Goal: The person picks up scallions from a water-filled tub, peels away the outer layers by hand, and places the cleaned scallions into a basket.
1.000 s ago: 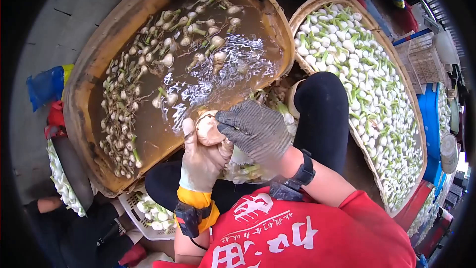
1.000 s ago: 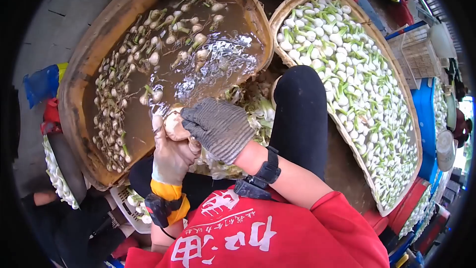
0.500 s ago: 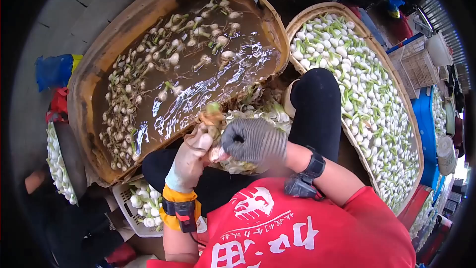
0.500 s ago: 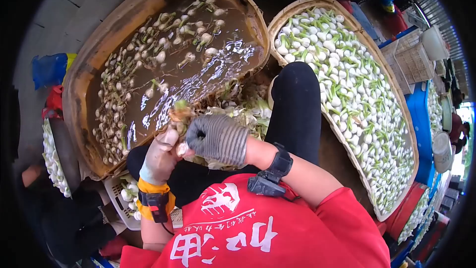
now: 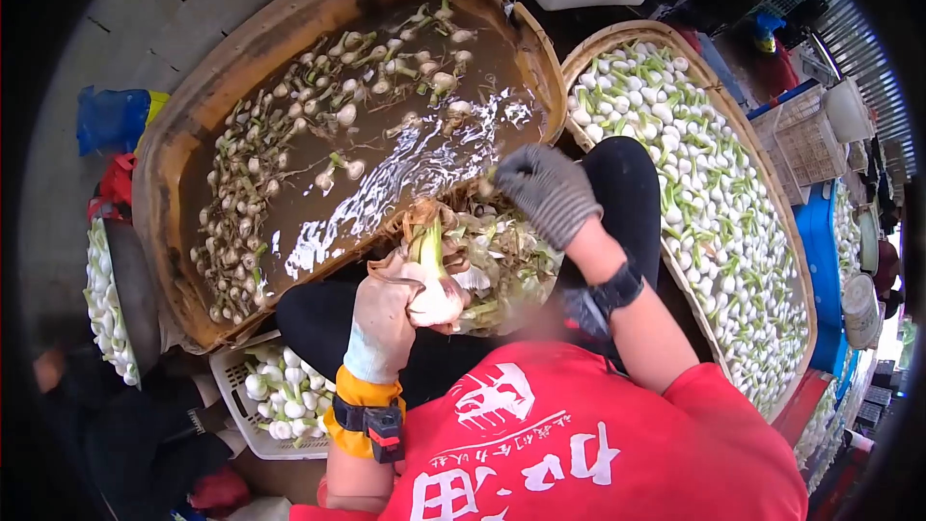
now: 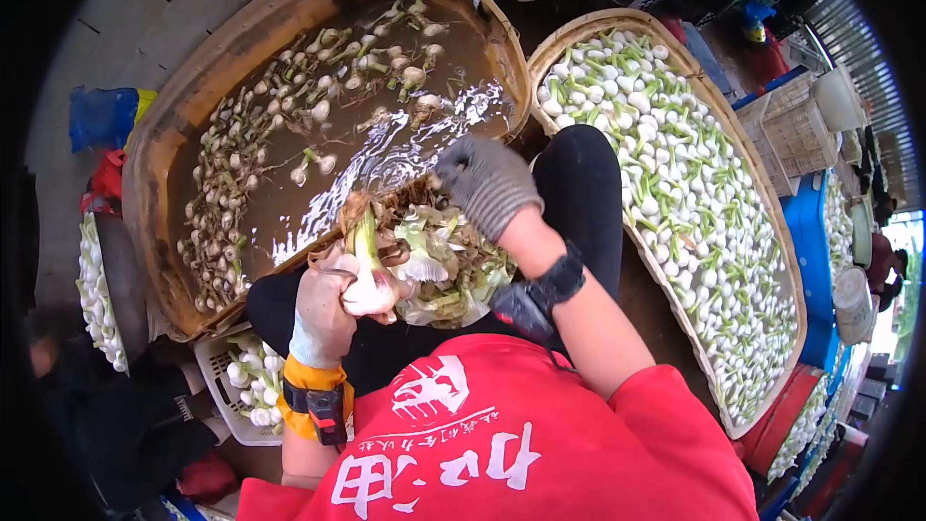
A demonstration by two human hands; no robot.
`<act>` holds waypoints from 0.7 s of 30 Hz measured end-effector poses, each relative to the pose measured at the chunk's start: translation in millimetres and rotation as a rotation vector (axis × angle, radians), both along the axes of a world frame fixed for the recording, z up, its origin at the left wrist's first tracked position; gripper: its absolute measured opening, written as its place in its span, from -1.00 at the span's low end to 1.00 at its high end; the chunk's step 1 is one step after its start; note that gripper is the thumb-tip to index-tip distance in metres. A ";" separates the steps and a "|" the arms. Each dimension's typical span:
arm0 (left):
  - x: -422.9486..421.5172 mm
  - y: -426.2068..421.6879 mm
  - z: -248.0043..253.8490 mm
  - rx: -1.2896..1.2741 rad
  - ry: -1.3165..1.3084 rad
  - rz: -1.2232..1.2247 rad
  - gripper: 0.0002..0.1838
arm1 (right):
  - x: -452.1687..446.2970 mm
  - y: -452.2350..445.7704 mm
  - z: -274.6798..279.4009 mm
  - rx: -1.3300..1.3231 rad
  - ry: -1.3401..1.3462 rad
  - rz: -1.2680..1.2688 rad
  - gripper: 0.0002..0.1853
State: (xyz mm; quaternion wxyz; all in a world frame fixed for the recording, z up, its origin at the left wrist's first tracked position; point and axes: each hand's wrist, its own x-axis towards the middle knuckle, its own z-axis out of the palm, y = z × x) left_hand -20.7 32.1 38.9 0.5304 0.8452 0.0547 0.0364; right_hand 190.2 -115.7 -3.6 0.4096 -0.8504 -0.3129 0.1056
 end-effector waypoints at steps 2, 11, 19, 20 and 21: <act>-5.5 4.1 -29.2 0.262 -0.196 0.000 -0.77 | -25.5 -5.9 -4.7 0.228 0.354 0.079 -0.71; 8.6 -22.2 -28.6 -0.508 0.089 0.550 -0.73 | -56.7 19.9 4.3 0.076 0.243 0.418 -0.48; 4.8 -35.3 -49.7 -0.742 -0.011 0.636 -0.85 | -51.3 -11.2 14.6 0.196 0.424 0.455 -0.65; 5.4 -33.9 -53.2 -0.823 -0.104 0.662 -0.84 | -53.5 -12.5 14.4 0.199 0.042 0.382 -0.68; -0.5 -23.6 -51.4 -0.197 -0.143 0.521 -0.78 | -58.0 -23.4 20.3 0.188 0.536 0.054 -0.72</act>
